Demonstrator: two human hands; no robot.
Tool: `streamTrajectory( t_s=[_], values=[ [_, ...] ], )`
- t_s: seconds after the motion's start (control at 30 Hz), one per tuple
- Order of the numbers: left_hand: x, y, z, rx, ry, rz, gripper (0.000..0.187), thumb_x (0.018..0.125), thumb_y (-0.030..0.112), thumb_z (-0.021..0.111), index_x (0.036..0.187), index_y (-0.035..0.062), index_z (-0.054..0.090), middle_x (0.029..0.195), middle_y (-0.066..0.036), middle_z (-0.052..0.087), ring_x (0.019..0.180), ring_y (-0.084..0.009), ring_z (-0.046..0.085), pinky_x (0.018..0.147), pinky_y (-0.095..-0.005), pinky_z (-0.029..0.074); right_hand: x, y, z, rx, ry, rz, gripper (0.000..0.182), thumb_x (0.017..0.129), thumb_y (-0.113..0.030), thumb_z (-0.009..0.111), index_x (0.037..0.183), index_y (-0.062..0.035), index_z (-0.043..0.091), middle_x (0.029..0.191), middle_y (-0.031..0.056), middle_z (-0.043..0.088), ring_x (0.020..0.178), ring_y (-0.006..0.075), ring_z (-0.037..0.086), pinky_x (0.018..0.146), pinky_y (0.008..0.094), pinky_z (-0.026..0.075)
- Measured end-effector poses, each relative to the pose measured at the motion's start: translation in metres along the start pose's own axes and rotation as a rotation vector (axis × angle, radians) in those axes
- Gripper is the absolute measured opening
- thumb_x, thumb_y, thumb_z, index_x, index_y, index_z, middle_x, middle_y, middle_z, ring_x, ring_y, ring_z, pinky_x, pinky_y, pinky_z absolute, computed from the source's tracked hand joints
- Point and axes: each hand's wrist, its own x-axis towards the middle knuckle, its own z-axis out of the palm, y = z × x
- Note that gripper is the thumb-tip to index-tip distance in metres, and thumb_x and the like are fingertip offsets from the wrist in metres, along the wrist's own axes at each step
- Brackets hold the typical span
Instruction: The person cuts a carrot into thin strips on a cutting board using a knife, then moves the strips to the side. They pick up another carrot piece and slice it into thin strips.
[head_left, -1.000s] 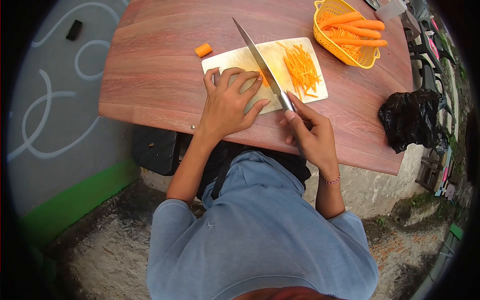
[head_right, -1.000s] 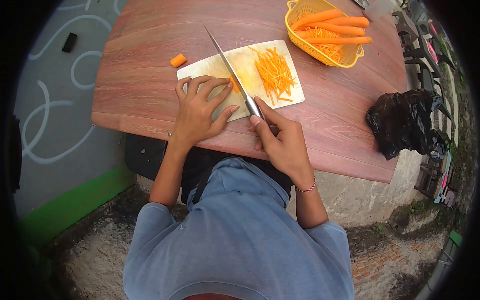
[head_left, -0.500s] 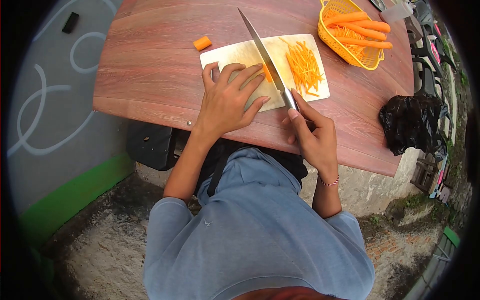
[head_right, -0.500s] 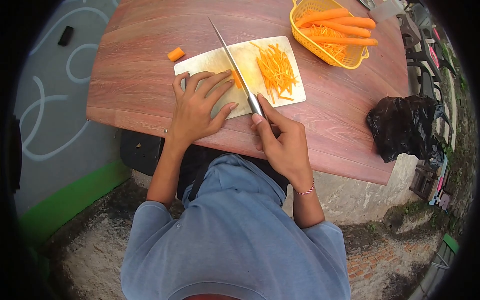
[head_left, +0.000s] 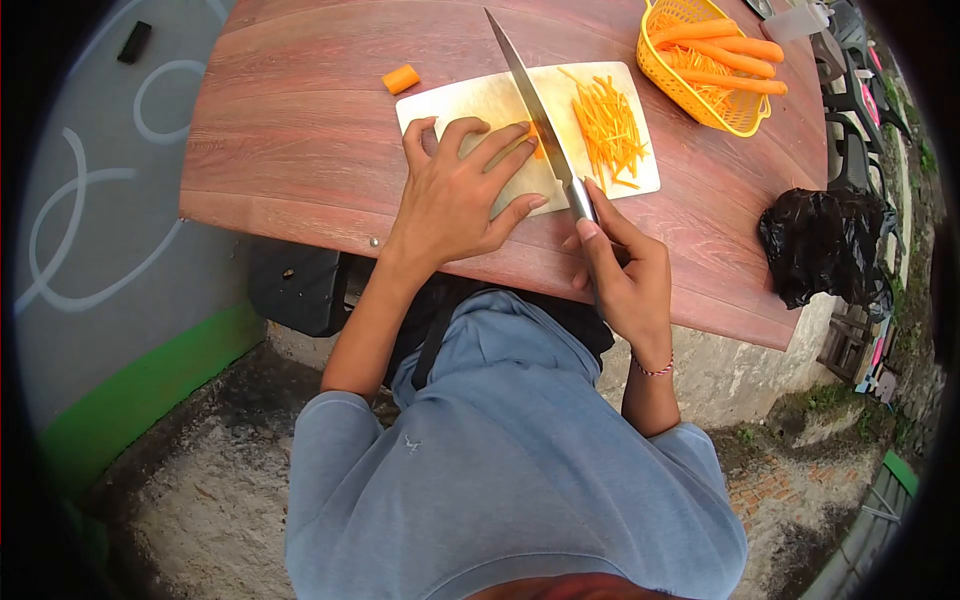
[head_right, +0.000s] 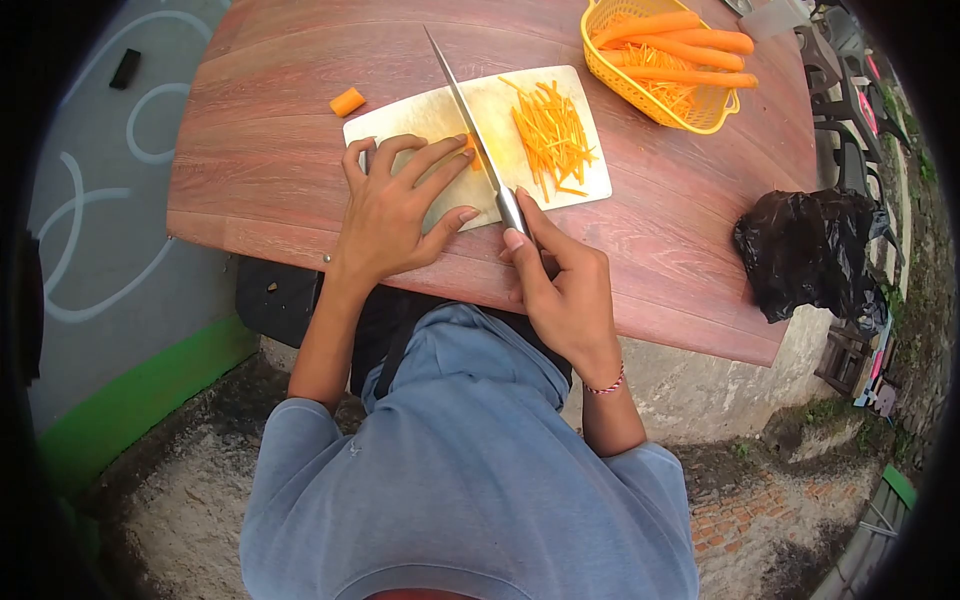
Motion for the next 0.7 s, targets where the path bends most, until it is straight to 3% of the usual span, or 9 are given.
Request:
streamTrajectory(
  t_s=[0.47,0.57,0.7],
  values=[
    [-0.002,-0.001,0.003,0.039,0.002,0.023,0.055,0.101,0.053,0.06,0.131,0.0095,0.074,0.142,0.0,0.066,0.128,-0.0252,0.053,0.112,-0.0609,0.023,-0.015,-0.001,0.016,-0.024,0.056,-0.042,0.044,0.106,-0.012,0.066,0.149,-0.0002,0.061,0.082,0.0068,0.073,0.062,0.0067,0.062,0.059,0.0264,0.052],
    [-0.002,-0.002,0.003,0.034,0.002,0.023,0.055,0.101,0.053,0.06,0.131,0.0094,0.074,0.143,0.001,0.066,0.128,-0.0252,0.053,0.112,-0.0608,0.023,-0.017,0.0,0.018,-0.051,0.068,-0.02,0.043,0.106,-0.011,0.066,0.147,0.0013,0.062,0.079,0.0122,0.071,0.062,0.0106,0.064,0.061,0.0296,0.053],
    [-0.001,-0.001,0.002,0.026,-0.003,0.016,0.055,0.101,0.053,0.061,0.132,0.0093,0.074,0.142,0.001,0.066,0.128,-0.0252,0.053,0.112,-0.0608,0.023,-0.018,0.008,0.024,-0.209,0.123,-0.174,0.042,0.105,-0.009,0.066,0.144,0.0033,0.063,0.079,0.0194,0.066,0.065,0.0231,0.067,0.066,0.0367,0.053]
  ],
)
